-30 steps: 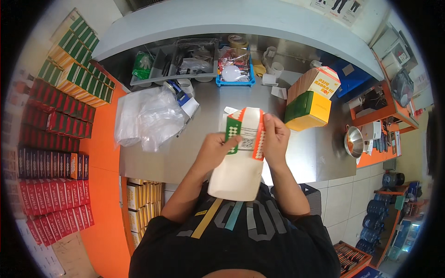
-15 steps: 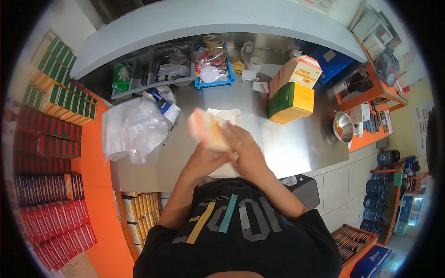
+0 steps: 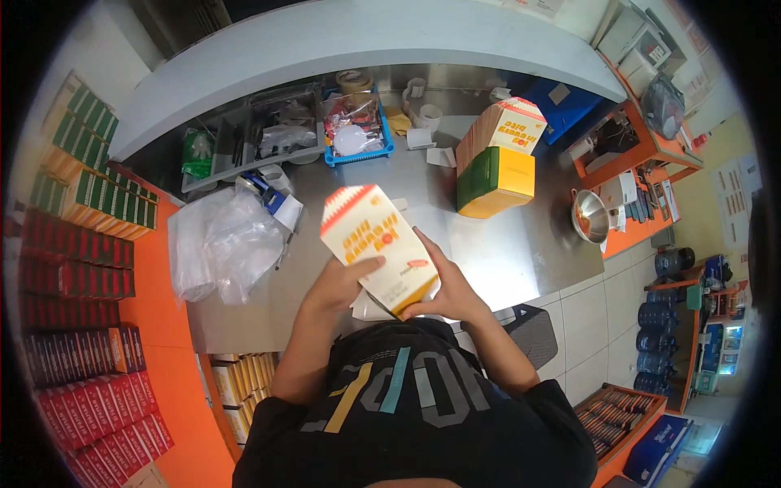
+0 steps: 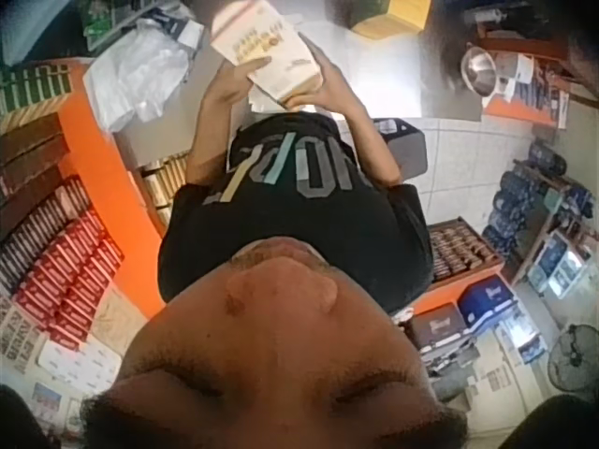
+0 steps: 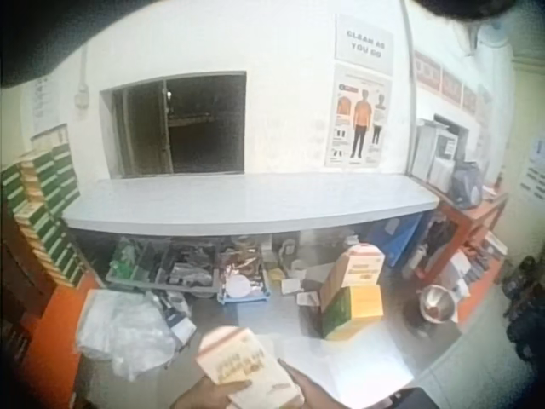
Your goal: The person assembles cardboard boxes by hand by folding various pre-cut flaps and securing them together. The boxes are then stacked on a metal counter near several other identical flat box templates.
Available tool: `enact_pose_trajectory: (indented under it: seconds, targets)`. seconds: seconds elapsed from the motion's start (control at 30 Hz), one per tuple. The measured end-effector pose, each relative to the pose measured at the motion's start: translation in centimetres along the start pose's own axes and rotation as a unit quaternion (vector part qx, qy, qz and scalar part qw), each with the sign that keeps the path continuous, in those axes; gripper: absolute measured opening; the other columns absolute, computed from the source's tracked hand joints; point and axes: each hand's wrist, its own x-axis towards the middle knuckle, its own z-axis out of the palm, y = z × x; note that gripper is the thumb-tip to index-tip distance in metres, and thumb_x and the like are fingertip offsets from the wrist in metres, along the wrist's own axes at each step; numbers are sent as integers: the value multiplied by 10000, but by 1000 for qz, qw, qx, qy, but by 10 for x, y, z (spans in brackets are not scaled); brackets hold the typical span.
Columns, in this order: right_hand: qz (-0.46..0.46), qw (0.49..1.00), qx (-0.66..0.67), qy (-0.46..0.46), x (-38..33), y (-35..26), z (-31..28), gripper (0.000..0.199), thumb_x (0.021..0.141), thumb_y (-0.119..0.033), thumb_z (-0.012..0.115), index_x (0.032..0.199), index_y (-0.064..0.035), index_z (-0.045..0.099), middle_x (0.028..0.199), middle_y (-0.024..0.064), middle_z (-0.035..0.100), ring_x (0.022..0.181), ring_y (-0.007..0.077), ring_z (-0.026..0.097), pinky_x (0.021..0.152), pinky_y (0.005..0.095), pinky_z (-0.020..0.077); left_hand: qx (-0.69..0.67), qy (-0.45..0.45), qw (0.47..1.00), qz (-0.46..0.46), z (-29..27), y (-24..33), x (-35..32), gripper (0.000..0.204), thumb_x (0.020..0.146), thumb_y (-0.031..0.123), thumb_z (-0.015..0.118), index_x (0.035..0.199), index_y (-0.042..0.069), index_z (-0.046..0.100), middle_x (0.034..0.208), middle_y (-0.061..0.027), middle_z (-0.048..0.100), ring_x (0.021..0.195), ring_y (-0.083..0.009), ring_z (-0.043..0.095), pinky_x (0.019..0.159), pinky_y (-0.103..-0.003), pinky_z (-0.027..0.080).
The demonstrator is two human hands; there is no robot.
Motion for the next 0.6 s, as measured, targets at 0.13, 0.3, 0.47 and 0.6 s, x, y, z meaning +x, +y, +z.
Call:
enact_pose_trajectory:
  seconds: [0.13, 0.3, 0.47, 0.6]
  targets:
    - [43, 998, 39, -6, -1, 1, -1, 962, 799, -171, 825, 1569, -67, 259, 1409, 213, 539, 1257, 282, 566, 1057, 381, 442, 308, -103, 931, 168, 4, 17, 13, 478, 925, -26, 575, 1398, 14, 514, 1413, -137, 545, 1232, -264, 588, 1050, -372, 473]
    - [-39, 997, 3, 69, -3, 6, 5, 735, 853, 4, 663, 1511, -58, 343, 1398, 196, 526, 1301, 269, 525, 1065, 348, 430, 569, -203, 763, 229, 30, 25, 15, 726, 785, 168, 786, 1453, 96, 513, 1608, -199, 268, 1391, -309, 439, 1094, -413, 425]
    - [-74, 980, 146, 113, -5, 39, -26, 446, 942, -133, 617, 1344, -17, 460, 1395, 165, 526, 1284, 234, 519, 1091, 373, 410, 426, -111, 824, 357, 25, 23, 26, 1131, 628, 446, 929, 1550, 136, 352, 1651, -182, 145, 1477, -358, 291, 1102, -501, 402]
    - [-104, 947, -36, 303, 35, 39, -143, 441, 1004, -194, 617, 1358, 16, 458, 1277, 135, 611, 1172, 211, 587, 1027, 350, 457, 338, -104, 893, 280, 22, 19, 25, 1104, 673, 447, 909, 1560, 157, 320, 1655, -139, 136, 1479, -349, 282, 1092, -515, 435]
